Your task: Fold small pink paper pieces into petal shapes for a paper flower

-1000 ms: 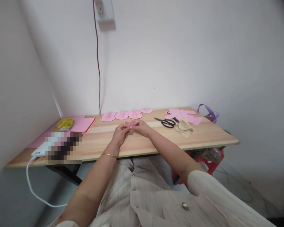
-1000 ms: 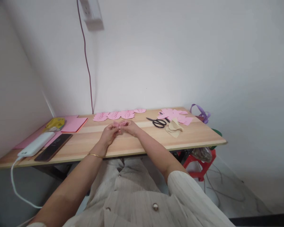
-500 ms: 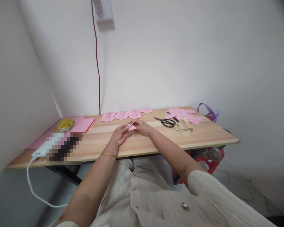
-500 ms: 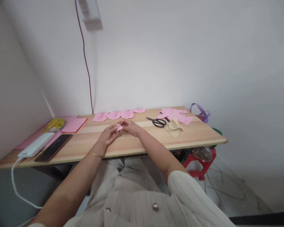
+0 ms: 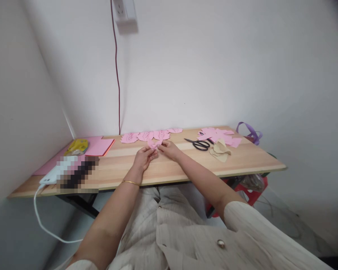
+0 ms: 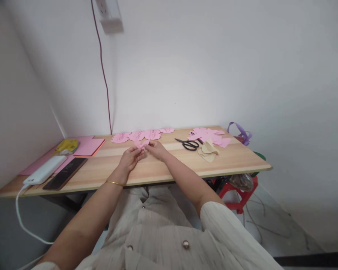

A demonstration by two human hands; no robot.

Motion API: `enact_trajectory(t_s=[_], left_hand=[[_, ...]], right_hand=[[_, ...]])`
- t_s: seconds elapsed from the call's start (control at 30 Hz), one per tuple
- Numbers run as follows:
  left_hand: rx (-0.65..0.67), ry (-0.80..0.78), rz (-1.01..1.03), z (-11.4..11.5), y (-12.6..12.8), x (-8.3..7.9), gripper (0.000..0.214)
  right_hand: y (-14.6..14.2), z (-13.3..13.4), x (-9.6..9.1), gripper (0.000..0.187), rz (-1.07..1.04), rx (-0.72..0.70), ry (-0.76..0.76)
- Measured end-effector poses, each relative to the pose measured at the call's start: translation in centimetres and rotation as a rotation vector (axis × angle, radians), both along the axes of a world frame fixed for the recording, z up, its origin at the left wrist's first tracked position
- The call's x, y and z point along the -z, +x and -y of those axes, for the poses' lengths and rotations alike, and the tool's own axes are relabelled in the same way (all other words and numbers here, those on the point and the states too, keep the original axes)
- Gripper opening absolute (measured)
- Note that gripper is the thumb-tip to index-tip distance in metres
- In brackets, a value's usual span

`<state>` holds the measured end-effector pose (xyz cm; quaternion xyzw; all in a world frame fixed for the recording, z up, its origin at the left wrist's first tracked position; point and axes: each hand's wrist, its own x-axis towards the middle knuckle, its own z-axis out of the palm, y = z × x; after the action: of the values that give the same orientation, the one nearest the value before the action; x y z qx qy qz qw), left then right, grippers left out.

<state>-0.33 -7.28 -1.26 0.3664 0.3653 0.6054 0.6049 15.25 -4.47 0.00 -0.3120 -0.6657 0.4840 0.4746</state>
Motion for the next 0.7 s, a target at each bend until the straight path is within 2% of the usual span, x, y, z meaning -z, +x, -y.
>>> enact_trajectory(t_s=[0.2, 0.4, 0.5, 0.7], left_hand=[[0.035, 0.021, -0.118, 0.29, 0.41, -0.10, 0.023], [0.092, 0.042, -0.121, 0.72, 0.35, -0.53, 0.026], [0.073, 0.047, -0.117, 0.68, 0.32, -0.50, 0.026], [0.041, 0.058, -0.119, 0.56, 0.42, -0.46, 0.027]], right_hand=[[0.12, -0.10, -0.12, 0.023, 0.059, 0.017, 0.052], [0.14, 0.01, -0.21, 0.023, 0.029, -0.059, -0.041], [0.09, -0.15, 0.03, 0.025, -0.006, -0.084, -0.087], [-0.19, -0.17, 0.36, 0.027, -0.014, -0.078, -0.050]])
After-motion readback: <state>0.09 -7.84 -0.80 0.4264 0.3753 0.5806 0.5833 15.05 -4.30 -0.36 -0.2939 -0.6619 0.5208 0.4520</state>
